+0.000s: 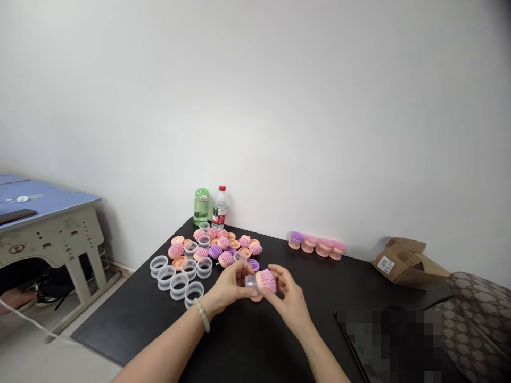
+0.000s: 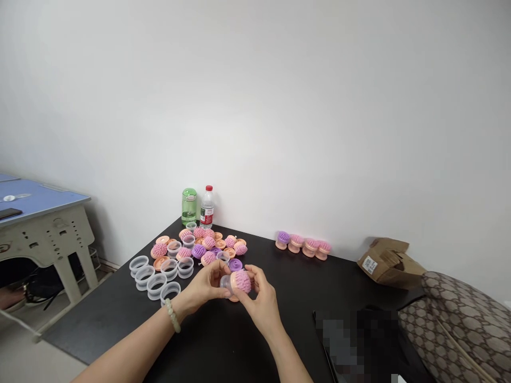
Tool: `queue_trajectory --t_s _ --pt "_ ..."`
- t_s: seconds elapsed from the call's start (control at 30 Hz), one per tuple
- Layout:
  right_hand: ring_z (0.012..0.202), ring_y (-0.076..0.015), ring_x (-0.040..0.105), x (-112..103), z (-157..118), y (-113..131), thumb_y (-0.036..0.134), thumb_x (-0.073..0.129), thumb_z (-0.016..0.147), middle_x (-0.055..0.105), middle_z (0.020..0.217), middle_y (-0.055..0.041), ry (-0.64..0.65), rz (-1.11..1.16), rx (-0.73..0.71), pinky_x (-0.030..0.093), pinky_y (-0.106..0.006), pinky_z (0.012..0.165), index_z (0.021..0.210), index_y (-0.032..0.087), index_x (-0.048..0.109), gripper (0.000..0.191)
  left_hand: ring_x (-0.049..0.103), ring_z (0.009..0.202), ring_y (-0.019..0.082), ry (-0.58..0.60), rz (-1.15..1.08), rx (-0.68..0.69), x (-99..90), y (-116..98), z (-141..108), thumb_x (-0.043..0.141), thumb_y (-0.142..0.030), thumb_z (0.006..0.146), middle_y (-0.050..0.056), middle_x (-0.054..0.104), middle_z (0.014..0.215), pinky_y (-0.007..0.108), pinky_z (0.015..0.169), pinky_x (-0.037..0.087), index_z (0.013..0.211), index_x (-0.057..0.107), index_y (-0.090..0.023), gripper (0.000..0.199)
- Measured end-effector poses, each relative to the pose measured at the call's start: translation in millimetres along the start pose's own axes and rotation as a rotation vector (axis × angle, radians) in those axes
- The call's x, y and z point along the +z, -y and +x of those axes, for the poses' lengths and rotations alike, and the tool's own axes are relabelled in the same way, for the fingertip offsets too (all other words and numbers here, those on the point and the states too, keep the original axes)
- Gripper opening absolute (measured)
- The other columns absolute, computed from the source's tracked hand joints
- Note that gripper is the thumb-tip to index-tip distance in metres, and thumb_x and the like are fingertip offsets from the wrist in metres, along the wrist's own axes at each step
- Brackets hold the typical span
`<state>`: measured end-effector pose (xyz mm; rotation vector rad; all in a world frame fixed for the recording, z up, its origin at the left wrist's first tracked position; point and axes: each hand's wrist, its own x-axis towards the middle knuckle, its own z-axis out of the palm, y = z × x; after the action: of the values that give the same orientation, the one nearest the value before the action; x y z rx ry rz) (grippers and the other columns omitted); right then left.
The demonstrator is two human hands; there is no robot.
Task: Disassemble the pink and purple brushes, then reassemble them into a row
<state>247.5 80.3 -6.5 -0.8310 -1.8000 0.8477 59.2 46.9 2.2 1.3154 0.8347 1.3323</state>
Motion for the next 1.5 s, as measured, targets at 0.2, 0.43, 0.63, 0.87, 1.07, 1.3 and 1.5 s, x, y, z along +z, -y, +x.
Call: queue_trajectory --t_s 0.2,0.43,0.63,0.87,1.07,1.3,1.5 --pt "0.089 -0.0234 0.074 5 -2 8 0.031 0.070 0.075 0.074 0.098 -0.0066 -0.034 -0.044 -0.029 0.061 -0.034 0.080 0.114 0.021 0.056 0.042 0.054 0.086 0.020 -0.041 0.361 0.166 1.8 7 0 0.086 -0.020 0.060 0.003 0.058 0.095 0.030 0.075 0.042 0.100 0.058 -0.020 0.049" --pt "0.092 -0.0237 0.071 13 -5 -1 0.033 0.069 0.079 0.069 0.106 -0.0088 -0.089 -0.166 -0.076 0.061 -0.036 0.078 0.119 0.021 0.056 0.043 0.056 0.102 0.029 -0.080 0.574 0.224 4.8 2 -4 0.078 -0.015 0.066 0.007 0.063 0.110 0.039 0.091 0.041 0.109 0.066 -0.024 0.046" --pt "0.104 -0.0271 0.067 9 -2 -28 0.036 0.065 0.083 0.067 0.115 -0.0121 -0.100 -0.260 -0.056 0.061 -0.041 0.080 0.124 0.019 0.055 0.045 0.059 0.101 0.028 -0.381 0.254 0.034 -9.8 5 4 0.085 -0.016 0.055 0.005 0.067 0.104 0.037 0.090 0.043 0.108 0.062 -0.020 0.058" --pt "0.109 -0.0366 0.062 22 -7 -34 0.020 0.080 0.066 0.069 0.112 -0.0124 0.100 -0.535 -0.071 0.053 -0.054 0.093 0.117 0.021 0.064 0.053 0.058 0.090 0.019 -0.328 -0.115 -0.035 -11.8 8 5 0.089 -0.024 0.052 0.003 0.063 0.095 0.030 0.081 0.043 0.098 0.059 -0.017 0.055" --pt "0.100 -0.0308 0.065 21 -5 -25 0.011 0.068 0.072 0.070 0.103 -0.0075 0.151 -0.517 -0.147 0.056 -0.045 0.087 0.109 0.023 0.065 0.038 0.057 0.085 0.017 -0.323 -0.171 -0.076 -5.6 1 3 0.089 -0.028 0.055 0.001 0.061 0.090 0.028 0.078 0.043 0.093 0.058 -0.017 0.051" --pt "0.113 -0.0280 0.062 13 -3 -27 0.013 0.061 0.074 0.065 0.121 -0.0086 0.017 -0.360 -0.118 0.051 -0.047 0.099 0.129 0.023 0.053 0.056 0.058 0.081 0.016 -0.216 -0.189 -0.127 -4.0 2 2 0.090 -0.029 0.054 0.001 0.062 0.086 0.028 0.075 0.043 0.091 0.058 -0.016 0.050" --pt "0.104 -0.0261 0.064 16 -5 -15 0.012 0.065 0.074 0.065 0.112 -0.0062 0.007 -0.304 -0.130 0.054 -0.044 0.093 0.134 0.026 0.050 0.064 0.058 0.084 0.017 -0.138 -0.167 -0.125 -3.1 6 1 0.092 -0.030 0.053 0.003 0.064 0.090 0.028 0.077 0.043 0.093 0.061 -0.015 0.053"
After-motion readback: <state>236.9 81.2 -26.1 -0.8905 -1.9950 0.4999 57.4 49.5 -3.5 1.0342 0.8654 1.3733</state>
